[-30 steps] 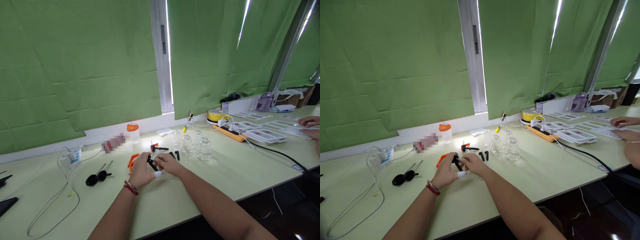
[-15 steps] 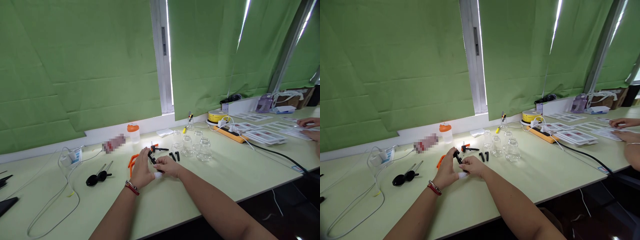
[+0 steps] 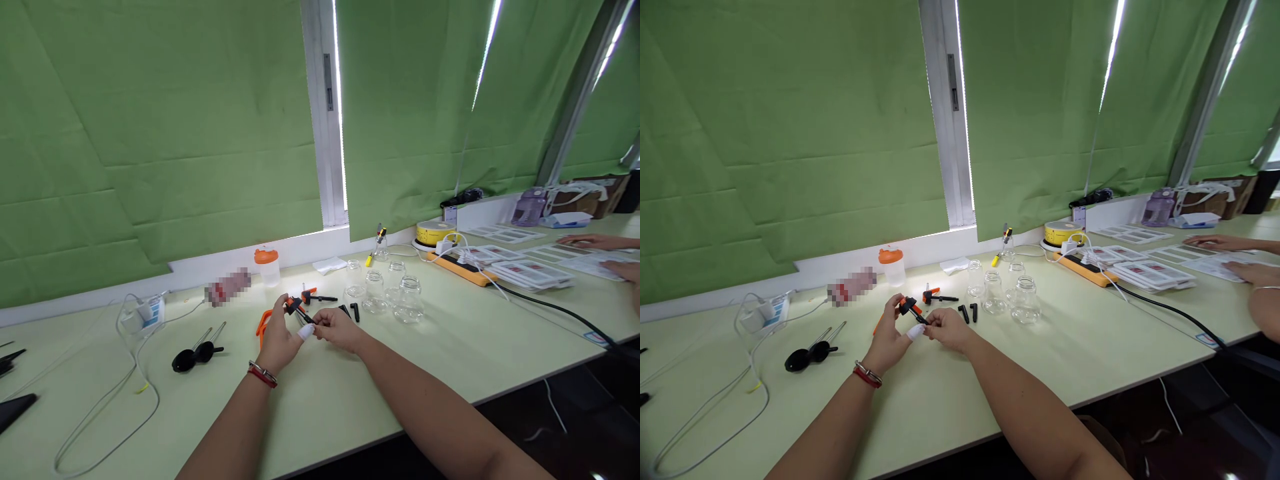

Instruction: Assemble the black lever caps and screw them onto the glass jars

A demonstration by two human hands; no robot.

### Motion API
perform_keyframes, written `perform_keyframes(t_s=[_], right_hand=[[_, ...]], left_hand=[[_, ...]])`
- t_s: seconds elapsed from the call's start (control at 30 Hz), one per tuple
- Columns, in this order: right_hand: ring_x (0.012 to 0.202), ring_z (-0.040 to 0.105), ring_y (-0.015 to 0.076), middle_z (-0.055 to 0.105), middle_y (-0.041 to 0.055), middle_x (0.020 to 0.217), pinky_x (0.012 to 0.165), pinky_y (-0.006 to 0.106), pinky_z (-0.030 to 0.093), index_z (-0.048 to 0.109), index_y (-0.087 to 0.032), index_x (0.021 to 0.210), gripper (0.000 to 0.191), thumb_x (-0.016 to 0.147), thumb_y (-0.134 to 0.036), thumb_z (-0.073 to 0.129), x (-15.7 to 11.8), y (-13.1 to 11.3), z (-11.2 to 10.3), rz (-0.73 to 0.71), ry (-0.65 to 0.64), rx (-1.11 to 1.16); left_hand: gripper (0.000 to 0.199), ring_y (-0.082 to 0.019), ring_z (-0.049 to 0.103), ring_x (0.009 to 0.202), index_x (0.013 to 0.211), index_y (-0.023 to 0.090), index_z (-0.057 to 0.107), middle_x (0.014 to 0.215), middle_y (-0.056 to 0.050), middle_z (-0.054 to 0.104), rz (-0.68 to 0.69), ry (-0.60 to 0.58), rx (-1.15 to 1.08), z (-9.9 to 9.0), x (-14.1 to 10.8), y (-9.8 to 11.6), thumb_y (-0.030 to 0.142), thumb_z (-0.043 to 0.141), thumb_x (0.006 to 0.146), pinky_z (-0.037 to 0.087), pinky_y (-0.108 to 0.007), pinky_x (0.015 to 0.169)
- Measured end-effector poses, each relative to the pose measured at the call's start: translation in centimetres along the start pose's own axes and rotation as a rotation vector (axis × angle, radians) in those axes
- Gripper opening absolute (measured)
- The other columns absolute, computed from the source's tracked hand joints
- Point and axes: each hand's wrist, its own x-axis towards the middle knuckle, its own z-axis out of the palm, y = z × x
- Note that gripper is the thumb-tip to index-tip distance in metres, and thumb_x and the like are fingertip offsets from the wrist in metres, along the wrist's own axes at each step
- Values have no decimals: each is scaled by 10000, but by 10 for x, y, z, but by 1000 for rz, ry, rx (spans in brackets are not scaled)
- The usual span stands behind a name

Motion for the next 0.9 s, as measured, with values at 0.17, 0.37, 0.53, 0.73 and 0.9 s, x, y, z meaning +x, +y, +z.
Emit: perform_keyframes(t_s=[0.17, 0.37, 0.53, 0.73, 0.9], right_hand=[[491, 380, 77, 492, -51, 551, 473, 212, 285, 609, -161, 733, 237, 662, -364, 710, 0, 1, 0, -12, 9, -49], [513, 344, 77, 424, -65, 560, 493, 220, 278, 599, -169, 695, 248, 626, -360, 741, 0, 4, 0, -46, 30, -84], [541, 401, 96, 467, -49, 576, 516, 229, 323, 623, -173, 716, 252, 603, -354, 757, 0, 3, 0, -34, 28, -109], [536, 412, 96, 481, -46, 573, 513, 228, 327, 631, -174, 720, 238, 601, -338, 757, -2, 1, 0, -24, 25, -132], [541, 422, 97, 486, -48, 574, 518, 226, 336, 629, -174, 721, 239, 601, -336, 756, -2, 0, 0, -29, 24, -140]], left_hand=[[729, -254, 541, 1082, 1313, 238, 352, 1250, -121, 538, -74, -21, -103, 1, 4, -6, 329, 704, 681, 425, -391, 876], [586, -175, 613, 848, 1236, 201, 387, 951, -50, 622, -169, -37, -282, 0, 6, -3, 378, 642, 739, 474, -315, 774], [477, -112, 555, 576, 1141, 186, 441, 801, 8, 576, -251, -39, -385, -1, 7, -4, 444, 584, 765, 467, -256, 564], [439, -90, 480, 477, 1077, 163, 512, 703, 32, 552, -305, -49, -435, 1, 8, -5, 472, 558, 769, 419, -232, 468], [439, -85, 458, 478, 1089, 163, 512, 701, 32, 545, -307, -45, -434, 1, 8, -4, 464, 559, 773, 401, -220, 459]])
